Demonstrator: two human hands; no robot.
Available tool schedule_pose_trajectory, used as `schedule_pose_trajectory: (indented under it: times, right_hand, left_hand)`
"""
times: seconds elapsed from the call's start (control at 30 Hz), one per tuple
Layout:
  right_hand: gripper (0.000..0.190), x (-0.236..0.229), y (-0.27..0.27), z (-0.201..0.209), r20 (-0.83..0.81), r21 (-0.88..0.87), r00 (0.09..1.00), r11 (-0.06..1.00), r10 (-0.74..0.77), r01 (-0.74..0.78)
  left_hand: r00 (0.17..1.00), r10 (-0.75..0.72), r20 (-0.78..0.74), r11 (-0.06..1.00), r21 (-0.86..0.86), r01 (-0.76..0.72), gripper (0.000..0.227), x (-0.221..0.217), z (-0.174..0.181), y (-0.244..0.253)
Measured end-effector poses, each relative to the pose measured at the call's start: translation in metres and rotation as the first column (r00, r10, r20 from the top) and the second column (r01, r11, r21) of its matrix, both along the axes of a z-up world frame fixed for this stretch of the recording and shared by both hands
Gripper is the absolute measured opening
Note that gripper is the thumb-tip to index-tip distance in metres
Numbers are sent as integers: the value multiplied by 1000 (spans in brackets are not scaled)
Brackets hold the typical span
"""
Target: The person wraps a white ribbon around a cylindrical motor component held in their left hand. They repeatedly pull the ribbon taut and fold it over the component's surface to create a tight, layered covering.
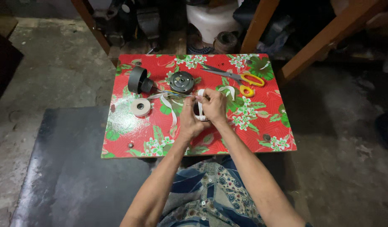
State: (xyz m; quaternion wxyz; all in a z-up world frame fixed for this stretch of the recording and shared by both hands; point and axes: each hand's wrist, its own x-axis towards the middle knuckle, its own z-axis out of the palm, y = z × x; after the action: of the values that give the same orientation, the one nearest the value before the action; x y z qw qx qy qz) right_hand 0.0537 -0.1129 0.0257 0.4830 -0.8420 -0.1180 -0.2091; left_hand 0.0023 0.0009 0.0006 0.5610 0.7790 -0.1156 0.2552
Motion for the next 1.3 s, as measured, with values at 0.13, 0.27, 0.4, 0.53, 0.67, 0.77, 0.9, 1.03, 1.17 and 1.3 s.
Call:
schedule_pose_trajectory:
  times: [0.13,0.27,0.4,0.53,0.67,0.77,0.9,1.03,1.17,1.3]
  right_hand:
    - [17,3,0,-5,-18,137,998,989,53,-50]
    - [25,10,-2,-13,-51,98,999,995,-4,9]
    - [21,21,-4,-19,-164,192,986,981,38,-6]
    - [21,29,-7,-29,-235,221,970,975,63,-10]
    - [18,35,-10,-46,-188,393,956,909,226,-138]
    - [17,36,-14,-52,-190,412,940,892,284,-186]
    - [6,32,-27,-43,-168,577,850,749,499,-325]
    - [6,23,-37,-21,-118,670,758,614,642,-416]
    - [7,20,-37,1,-157,582,758,679,633,-446]
    - [4,26,-36,3,-94,469,760,702,643,-537]
  left_hand:
    - [1000,6,-27,1000,2,-6,82,-1,-4,0]
    - [1000,7,-18,1000,-9,-7,86,1,-8,0]
    - [1000,6,-14,1000,1,-6,89,-1,-6,0]
    - [998,-2,-61,1000,-17,1,92,-6,0,-1]
    - [995,-15,-96,999,-37,12,95,-9,1,1]
    - [998,-38,-55,999,-20,37,98,-10,4,2]
    - [994,-111,14,994,26,110,109,-7,5,10]
    - [978,-206,21,977,-60,207,83,1,-1,14]
    - [993,-118,-28,993,-23,118,39,15,-5,20]
    - [994,-46,-104,991,121,59,31,32,-11,23]
